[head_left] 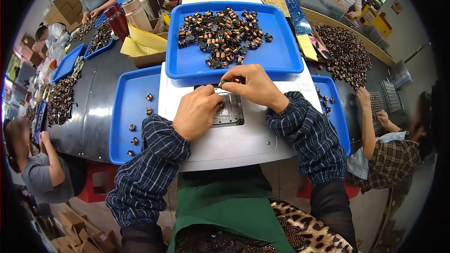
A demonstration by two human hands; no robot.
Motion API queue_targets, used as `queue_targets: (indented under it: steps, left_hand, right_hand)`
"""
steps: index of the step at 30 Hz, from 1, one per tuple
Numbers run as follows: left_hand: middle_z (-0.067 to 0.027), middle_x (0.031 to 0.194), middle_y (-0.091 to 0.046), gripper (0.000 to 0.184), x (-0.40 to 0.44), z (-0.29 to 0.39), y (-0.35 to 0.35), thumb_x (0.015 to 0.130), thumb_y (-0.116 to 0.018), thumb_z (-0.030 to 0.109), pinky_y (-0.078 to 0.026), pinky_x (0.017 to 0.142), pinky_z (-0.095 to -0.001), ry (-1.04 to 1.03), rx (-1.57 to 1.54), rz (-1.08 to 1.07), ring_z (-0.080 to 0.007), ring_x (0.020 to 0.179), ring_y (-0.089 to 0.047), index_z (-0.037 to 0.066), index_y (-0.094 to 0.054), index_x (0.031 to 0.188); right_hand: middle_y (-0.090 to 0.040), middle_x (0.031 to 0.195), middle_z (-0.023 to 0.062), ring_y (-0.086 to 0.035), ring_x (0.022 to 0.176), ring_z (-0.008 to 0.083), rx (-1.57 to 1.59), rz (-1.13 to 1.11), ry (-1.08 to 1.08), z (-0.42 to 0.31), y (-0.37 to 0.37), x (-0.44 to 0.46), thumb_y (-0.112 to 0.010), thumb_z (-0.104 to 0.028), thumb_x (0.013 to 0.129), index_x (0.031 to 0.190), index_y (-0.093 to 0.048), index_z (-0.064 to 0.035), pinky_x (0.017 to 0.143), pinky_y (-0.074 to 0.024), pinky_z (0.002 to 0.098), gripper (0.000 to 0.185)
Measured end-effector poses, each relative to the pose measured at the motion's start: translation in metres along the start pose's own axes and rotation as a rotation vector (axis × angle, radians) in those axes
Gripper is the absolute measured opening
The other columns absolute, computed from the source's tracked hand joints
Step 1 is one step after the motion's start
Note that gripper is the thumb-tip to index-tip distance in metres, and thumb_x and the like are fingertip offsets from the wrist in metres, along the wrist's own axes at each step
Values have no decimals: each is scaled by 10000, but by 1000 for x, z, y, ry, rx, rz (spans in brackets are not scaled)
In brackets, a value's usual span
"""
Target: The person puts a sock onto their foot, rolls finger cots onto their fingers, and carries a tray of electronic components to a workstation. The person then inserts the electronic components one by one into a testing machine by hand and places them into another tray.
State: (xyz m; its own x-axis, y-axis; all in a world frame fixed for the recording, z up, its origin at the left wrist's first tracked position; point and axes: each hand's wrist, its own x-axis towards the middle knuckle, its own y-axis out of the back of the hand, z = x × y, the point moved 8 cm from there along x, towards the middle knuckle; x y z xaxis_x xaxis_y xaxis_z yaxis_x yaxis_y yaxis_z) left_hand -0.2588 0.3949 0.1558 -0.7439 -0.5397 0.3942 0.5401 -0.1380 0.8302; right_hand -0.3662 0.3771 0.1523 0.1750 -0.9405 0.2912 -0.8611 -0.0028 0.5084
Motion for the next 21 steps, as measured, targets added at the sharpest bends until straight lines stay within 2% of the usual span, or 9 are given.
queue_targets:
  steps: [3,5,6,8,10,12,15,18,21]
  left_hand:
    - [-93,702,-507,135,-3,-1,5,682,-610,21,-422,589,-338,-16,-24,39,-265,658,-514,11,-600,816]
    - [-93,724,-531,170,-10,-11,14,682,-599,-16,-429,568,-290,58,-225,88,-226,631,-526,4,-602,851]
    - [-88,754,-564,204,-15,-18,23,684,-584,-49,-428,561,-243,102,-288,157,-171,611,-536,-2,-603,881]
    - [-98,760,-574,196,-32,-30,46,676,-586,-34,-432,576,-268,213,-299,296,-189,631,-560,-1,-603,868]
    - [-86,743,-577,191,-57,-54,65,680,-589,-38,-429,576,-234,315,-158,412,-146,628,-553,-6,-603,868]
    - [-82,717,-567,179,-90,-87,74,687,-598,-27,-420,571,-218,420,-209,574,-141,622,-544,-9,-604,865]
    - [-83,785,-587,204,-123,-122,72,721,-593,1,-438,606,-231,594,-138,511,-135,680,-566,9,-598,925]
    - [-77,808,-585,207,-121,-125,70,727,-594,20,-436,630,-246,579,19,436,-142,711,-559,24,-598,934]
    - [-78,816,-581,201,-90,-109,79,719,-599,34,-430,649,-257,475,35,507,-154,732,-549,14,-599,920]
  right_hand:
    - [-597,680,102,-553,591,160,-111,-73,30,-1,-9,-3,-634,-95,694,797,-622,19,535,-420,268,154]
    - [-596,683,104,-551,591,173,-151,-86,67,-7,-12,-5,-637,-103,694,800,-624,17,541,-422,273,161]
    - [-595,687,106,-550,591,186,-185,-96,95,-10,-14,-6,-640,-112,694,802,-626,15,547,-425,279,167]
    - [-591,690,113,-549,594,212,-175,-135,76,-10,-20,-7,-643,-121,693,802,-629,12,559,-429,291,173]
    - [-592,694,119,-556,609,221,-193,-168,124,-15,-27,-10,-640,-119,695,799,-630,12,567,-431,297,167]
    - [-588,701,123,-557,626,239,-193,-191,69,-14,-31,-11,-630,-121,702,793,-632,4,579,-430,312,155]
    - [-582,700,120,-551,633,248,-308,-173,132,-18,-35,-12,-620,-129,709,786,-631,-1,590,-426,327,150]
    - [-576,699,118,-547,639,259,-367,-173,103,-17,-37,-13,-615,-138,710,779,-631,-6,596,-422,337,150]
    - [-576,702,120,-548,641,260,-381,-175,123,-17,-36,-11,-616,-145,710,773,-630,-5,598,-424,333,154]
